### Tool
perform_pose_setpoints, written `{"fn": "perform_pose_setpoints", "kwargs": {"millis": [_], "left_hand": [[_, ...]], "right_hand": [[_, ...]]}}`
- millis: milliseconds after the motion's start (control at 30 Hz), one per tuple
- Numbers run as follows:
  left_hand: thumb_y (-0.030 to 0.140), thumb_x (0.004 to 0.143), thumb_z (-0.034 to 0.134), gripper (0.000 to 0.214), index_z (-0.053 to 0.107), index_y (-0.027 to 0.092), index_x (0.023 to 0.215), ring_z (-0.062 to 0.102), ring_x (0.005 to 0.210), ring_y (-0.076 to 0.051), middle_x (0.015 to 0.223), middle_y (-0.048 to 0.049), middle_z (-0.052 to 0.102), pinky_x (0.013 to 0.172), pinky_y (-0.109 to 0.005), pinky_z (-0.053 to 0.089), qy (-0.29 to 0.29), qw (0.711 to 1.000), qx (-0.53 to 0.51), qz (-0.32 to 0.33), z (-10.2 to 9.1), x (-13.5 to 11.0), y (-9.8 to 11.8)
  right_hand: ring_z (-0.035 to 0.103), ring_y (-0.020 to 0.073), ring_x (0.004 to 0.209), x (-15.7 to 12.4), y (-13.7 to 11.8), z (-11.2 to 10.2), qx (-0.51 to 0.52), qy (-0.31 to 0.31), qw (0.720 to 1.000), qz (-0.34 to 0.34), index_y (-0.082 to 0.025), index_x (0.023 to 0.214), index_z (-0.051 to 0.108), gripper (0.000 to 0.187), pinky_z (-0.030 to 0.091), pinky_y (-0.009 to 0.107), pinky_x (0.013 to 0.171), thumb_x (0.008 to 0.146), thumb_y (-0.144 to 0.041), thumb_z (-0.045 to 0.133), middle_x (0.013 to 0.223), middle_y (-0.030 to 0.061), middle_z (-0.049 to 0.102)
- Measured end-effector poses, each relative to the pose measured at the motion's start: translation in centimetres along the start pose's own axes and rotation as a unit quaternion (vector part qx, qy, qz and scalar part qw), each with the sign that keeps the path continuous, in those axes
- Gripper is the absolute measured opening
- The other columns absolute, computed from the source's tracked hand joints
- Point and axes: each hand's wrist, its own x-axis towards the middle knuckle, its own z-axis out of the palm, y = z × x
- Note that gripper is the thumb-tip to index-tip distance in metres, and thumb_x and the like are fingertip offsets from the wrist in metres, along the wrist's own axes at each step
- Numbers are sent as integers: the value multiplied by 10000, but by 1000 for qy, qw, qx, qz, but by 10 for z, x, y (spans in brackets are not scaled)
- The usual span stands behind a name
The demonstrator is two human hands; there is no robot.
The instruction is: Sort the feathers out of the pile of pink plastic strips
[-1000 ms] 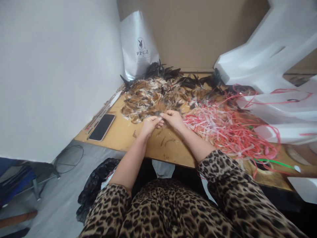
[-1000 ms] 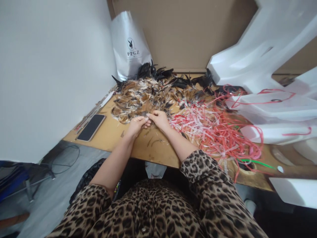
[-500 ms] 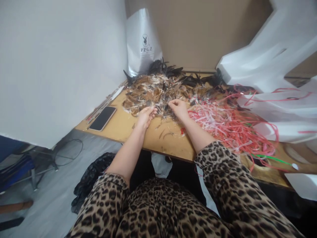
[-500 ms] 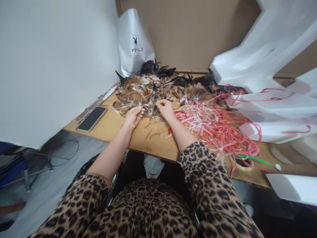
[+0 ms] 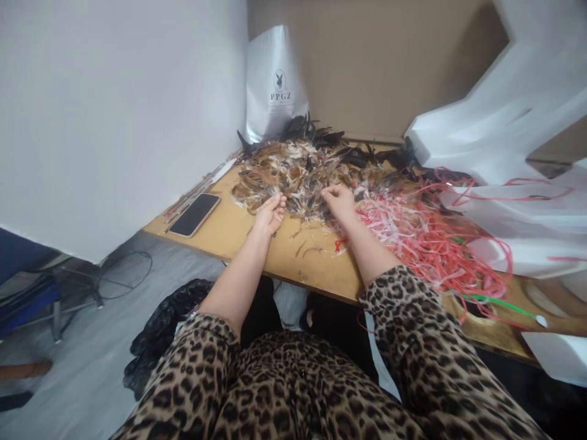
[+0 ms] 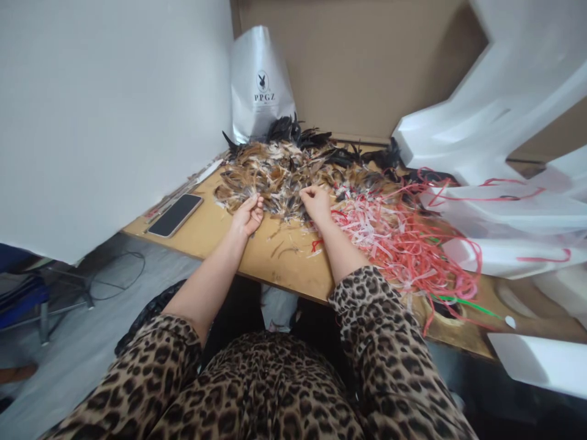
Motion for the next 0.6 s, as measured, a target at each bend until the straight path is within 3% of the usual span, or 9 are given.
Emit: {"fn": "perform_pose_setpoints", "kwargs": {"millis": [167,300,500,600], "left_hand": [[94,770,549,86,613,118,822,554,541,-22,696,-9,630,464,-97,406,-16,1000,-4,-9,-1,2,-1],[100,773,547,77,612,118,810,551,536,-20,689,-9,630,463,-94,404,-23,1000,-1,-13,0,1,-1],[91,775,536,86,614,109,807,554,528,-28,675,-16,629,450,-99,407,-35,999,-4,-30,2,-2,-1],[88,781,527,93,616,102,802,569,540,-40,686,-27,637,457,-106,422,-42,998,-1,-42,2,-2,-1]], "right_hand": [[552,141,667,-2,-14,15,-65,-42,995,-62,-146,751,655,186,425,269,672,697,-265,524,726,29,640],[547,153,748,0,-32,25,-187,-88,970,-130,-185,819,667,191,408,274,727,723,-262,521,814,37,621],[534,174,773,8,-41,35,-335,-162,919,-129,-226,944,652,253,382,270,661,726,-300,548,876,52,592],[532,177,777,8,-39,38,-362,-186,903,-137,-228,894,654,202,371,266,643,727,-268,548,862,52,587]]}}
